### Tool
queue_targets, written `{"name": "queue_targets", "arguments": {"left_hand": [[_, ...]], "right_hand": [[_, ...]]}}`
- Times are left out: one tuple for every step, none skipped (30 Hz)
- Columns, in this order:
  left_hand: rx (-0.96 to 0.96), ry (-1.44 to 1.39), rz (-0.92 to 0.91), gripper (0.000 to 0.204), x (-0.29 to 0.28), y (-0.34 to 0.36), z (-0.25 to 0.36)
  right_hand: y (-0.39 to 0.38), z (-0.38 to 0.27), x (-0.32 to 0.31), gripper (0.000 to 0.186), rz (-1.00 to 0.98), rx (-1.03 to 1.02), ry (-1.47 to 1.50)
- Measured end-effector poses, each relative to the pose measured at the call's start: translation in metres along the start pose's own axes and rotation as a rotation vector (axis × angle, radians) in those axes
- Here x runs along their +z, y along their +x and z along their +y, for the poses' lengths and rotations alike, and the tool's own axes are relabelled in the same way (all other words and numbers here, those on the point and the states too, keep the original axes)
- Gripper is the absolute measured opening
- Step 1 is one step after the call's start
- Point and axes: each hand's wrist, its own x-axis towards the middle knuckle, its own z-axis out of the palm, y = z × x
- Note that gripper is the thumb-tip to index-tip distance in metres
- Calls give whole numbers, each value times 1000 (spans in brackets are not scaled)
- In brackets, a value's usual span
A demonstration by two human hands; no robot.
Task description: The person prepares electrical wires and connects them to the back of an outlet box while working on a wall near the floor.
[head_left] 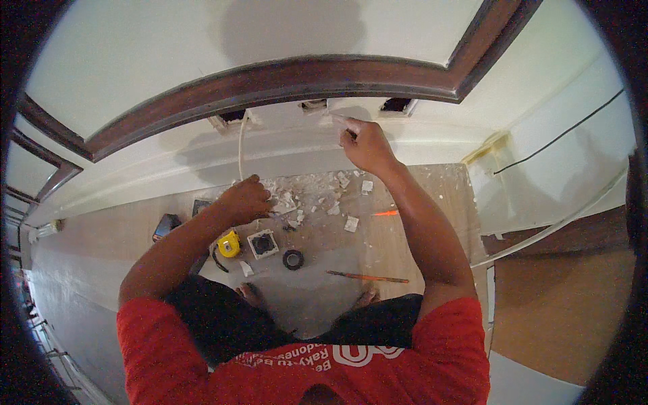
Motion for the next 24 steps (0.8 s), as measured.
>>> {"name": "queue_targets", "arguments": {"left_hand": [[-12,41,62,28,-1,-6,-1],[-24,81,123,31,0,-14,-4],[-36,123,178,34,-5,-21,-4],[-71,113,143,35,-10,-24,-4],[-107,103,108,37,-17,-29,-4],[-140,93,77,39,-24,-30,-4],[-162,53,38,38,-30,-30,-3],[-184,12,0,37,-35,-30,-3],[-205,-34,-40,36,-37,-30,-1],[-191,-27,-74,34,-39,-27,1],[-175,-20,-106,32,-42,-23,5],[-160,-18,-138,31,-42,-19,8],[-154,-28,-128,30,-38,-16,10],[-148,-37,-118,30,-32,-12,10],[-149,-52,-110,29,-26,-11,10],[-137,-56,-89,29,-26,-12,11],[-125,-61,-68,29,-28,-14,10],[-104,-63,-39,28,-32,-13,10],[-110,-92,-74,29,-36,-12,10],[-116,-120,-110,30,-40,-10,11],[-123,-149,-143,30,-43,-8,11],[-120,-155,-156,33,-42,-7,11],[-117,-161,-169,36,-41,-5,11],[-114,-172,-182,39,-39,-4,12]], "right_hand": [[-3,0,-1,40,-11,20,-49],[-5,-1,-2,40,-21,40,-97],[-6,-6,-2,40,-27,37,-142],[-5,-14,1,40,-32,32,-187],[-3,-21,5,41,-37,28,-232],[0,-23,9,41,-55,27,-240],[3,-24,15,42,-72,26,-248],[7,-24,21,43,-89,25,-256],[10,-23,28,42,-24,11,-233],[13,-22,35,41,42,-2,-210],[16,-21,40,40,108,-15,-187],[21,-17,43,38,188,-15,-163],[29,-12,46,36,268,-15,-140],[34,-8,48,35,348,-15,-117],[38,-11,49,33,333,2,-143],[41,-18,45,32,318,19,-170],[44,-24,44,31,305,36,-197],[45,-26,43,30,336,25,-212],[46,-26,45,29,362,14,-225],[48,-25,48,28,388,3,-238],[50,-23,51,27,414,-20,-232],[53,-20,54,26,440,-44,-225],[55,-17,56,25,465,-67,-218],[56,-19,57,23,444,-49,-255]]}}
